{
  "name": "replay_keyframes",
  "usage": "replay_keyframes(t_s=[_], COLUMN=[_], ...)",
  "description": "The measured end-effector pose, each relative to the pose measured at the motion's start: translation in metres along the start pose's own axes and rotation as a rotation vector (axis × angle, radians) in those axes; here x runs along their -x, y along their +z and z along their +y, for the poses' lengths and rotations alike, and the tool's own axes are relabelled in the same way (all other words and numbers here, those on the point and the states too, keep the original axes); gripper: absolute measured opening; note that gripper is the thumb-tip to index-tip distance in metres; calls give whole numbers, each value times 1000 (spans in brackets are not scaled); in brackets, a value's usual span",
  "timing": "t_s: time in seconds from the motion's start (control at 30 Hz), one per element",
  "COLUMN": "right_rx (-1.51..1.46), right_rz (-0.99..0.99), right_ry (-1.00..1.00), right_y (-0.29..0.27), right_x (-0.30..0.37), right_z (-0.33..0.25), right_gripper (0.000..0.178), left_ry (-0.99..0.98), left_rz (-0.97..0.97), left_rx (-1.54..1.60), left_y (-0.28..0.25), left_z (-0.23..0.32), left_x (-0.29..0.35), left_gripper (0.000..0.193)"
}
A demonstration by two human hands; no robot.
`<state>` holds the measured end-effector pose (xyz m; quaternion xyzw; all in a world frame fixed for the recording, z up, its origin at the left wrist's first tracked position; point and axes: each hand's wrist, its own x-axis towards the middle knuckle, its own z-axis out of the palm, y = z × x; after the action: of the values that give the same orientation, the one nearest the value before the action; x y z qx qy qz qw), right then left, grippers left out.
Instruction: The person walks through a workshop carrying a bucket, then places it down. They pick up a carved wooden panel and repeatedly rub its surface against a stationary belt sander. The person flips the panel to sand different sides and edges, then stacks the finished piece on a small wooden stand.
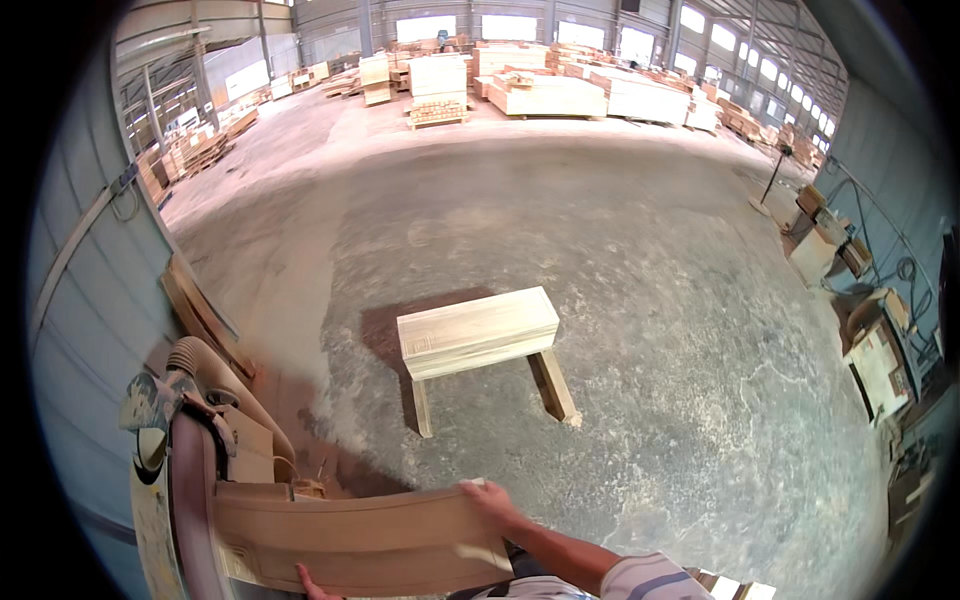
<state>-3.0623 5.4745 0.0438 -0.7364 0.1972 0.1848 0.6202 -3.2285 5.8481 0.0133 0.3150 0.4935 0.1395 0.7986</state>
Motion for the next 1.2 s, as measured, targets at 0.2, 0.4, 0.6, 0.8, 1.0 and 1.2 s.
replay_keyframes(t_s=[0.2, 0.4, 0.6, 0.8, 1.0, 1.2], right_rx=[-120, -372, -304, 168, -647, -789], right_rz=[67, 207, 117, 172, -155, -223], right_ry=[-34, -143, -108, -240, -198, -394], right_y=[-25, -41, -48, -44, -57, -73], right_x=[-5, -12, -51, -73, -25, 35], right_z=[13, -12, 48, 103, -39, -113], right_gripper=[54, 54, 52, 59, 51, 72], left_ry=[93, 404, 468, 768, 805, 679], left_rz=[-90, -316, -508, -482, -589, -646], left_rx=[49, -46, -43, -538, -683, -1168], left_y=[47, 105, 112, 158, 190, 175], left_z=[2, 33, 103, 44, -12, -30], left_x=[62, 102, 77, 104, 146, 139], left_gripper=[74, 74, 69, 55, 47, 31])
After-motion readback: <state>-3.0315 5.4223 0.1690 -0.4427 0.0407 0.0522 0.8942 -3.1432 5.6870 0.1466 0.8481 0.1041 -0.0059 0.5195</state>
